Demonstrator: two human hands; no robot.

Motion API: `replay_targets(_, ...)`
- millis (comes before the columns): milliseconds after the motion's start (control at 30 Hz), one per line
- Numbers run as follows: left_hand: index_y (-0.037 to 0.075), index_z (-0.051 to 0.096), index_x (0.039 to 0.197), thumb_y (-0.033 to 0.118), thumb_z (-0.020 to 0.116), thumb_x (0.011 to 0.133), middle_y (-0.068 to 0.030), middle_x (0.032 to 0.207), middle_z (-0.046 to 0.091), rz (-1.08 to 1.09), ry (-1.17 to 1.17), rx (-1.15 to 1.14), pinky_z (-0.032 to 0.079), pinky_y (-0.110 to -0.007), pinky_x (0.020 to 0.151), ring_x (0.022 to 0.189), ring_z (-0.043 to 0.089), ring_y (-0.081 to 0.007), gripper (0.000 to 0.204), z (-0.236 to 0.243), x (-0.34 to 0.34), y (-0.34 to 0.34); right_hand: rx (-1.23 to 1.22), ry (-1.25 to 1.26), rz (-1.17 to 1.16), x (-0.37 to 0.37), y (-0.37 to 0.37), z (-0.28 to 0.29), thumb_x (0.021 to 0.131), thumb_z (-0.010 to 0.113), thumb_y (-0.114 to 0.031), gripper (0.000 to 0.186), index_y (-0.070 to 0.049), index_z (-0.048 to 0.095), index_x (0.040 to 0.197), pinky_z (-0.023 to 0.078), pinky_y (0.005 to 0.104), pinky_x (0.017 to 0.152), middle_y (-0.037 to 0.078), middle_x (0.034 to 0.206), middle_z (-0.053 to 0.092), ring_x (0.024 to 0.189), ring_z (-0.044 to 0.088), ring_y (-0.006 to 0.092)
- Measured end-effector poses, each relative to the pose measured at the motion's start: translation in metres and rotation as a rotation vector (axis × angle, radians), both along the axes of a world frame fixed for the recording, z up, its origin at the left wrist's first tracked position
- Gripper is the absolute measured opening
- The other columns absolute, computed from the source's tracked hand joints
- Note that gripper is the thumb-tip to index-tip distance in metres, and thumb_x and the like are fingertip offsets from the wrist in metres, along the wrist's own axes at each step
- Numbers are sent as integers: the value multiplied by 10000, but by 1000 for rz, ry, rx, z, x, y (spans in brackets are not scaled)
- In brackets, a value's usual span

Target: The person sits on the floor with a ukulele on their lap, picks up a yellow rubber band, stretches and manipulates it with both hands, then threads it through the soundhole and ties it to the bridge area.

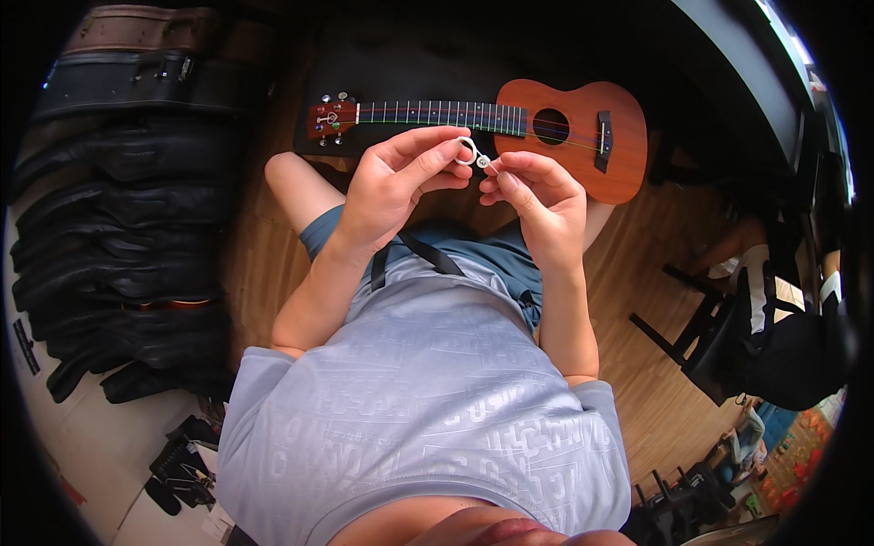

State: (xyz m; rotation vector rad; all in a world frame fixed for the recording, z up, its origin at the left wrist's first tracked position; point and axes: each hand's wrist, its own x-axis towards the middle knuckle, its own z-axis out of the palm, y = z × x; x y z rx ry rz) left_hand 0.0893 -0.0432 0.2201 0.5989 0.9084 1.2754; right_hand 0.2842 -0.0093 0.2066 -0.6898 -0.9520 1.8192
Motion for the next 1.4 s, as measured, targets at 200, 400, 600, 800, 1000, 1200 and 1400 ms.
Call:
replay_targets(200, -6, 626, 1234, 51, 587, 982, -121, 1050, 697, -2, 18, 28, 597, -308, 851, 929, 698, -170, 261, -1, 0, 3, -31, 4, 2, 1, 0, -3, 913, 673, 2, 226, 60, 642, 1129, 601, 342, 783, 153, 1010, 710, 874, 705, 214)
replay_targets(400, -14, 623, 1245, 76, 615, 972, -128, 1068, 700, -29, 69, 50, 591, -316, 874, 958, 696, -179, 287, 0, 0, 1, -27, -19, -5, 0, 2, -4, 907, 681, 2, 227, 60, 642, 1123, 597, 333, 781, 139, 992, 706, 862, 701, 203)
replay_targets(600, -23, 598, 1275, 69, 607, 975, -130, 1071, 696, -93, -80, 28, 589, -330, 892, 975, 695, -199, 314, 1, -6, 0, -30, -76, -13, -1, 3, -6, 914, 680, -16, 229, 63, 640, 1125, 590, 323, 776, 134, 983, 702, 847, 696, 190)
replay_targets(800, -37, 596, 1258, 68, 607, 974, -133, 1066, 695, -75, 24, 28, 593, -334, 887, 982, 694, -204, 303, -1, -4, 0, -11, -29, 32, -1, 2, -9, 927, 666, -26, 247, 71, 634, 1152, 584, 313, 783, 139, 1006, 699, 869, 690, 181)
replay_targets(1000, -42, 599, 1245, 44, 599, 970, -148, 1095, 693, -123, 61, 73, 592, -343, 895, 1003, 691, -210, 289, 0, -3, -1, -14, -97, 25, -6, 1, -3, 932, 663, -28, 226, 74, 652, 1133, 569, 287, 782, 122, 1007, 704, 862, 677, 154)
replay_targets(1200, -52, 591, 1256, 36, 559, 980, -163, 1102, 689, -172, -49, 65, 583, -362, 923, 1023, 688, -227, 291, -2, -4, -3, -14, -108, 2, -8, -2, -3, 934, 663, -32, 181, 70, 679, 1083, 559, 268, 775, 103, 986, 709, 850, 667, 136)
replay_targets(1400, -52, 595, 1253, 34, 560, 977, -159, 1106, 688, -156, 46, 64, 579, -362, 924, 1041, 681, -226, 291, -3, -1, -4, -27, -115, -8, -4, -3, -6, 936, 655, -24, 167, 68, 681, 1073, 557, 263, 771, 100, 983, 709, 844, 666, 131)
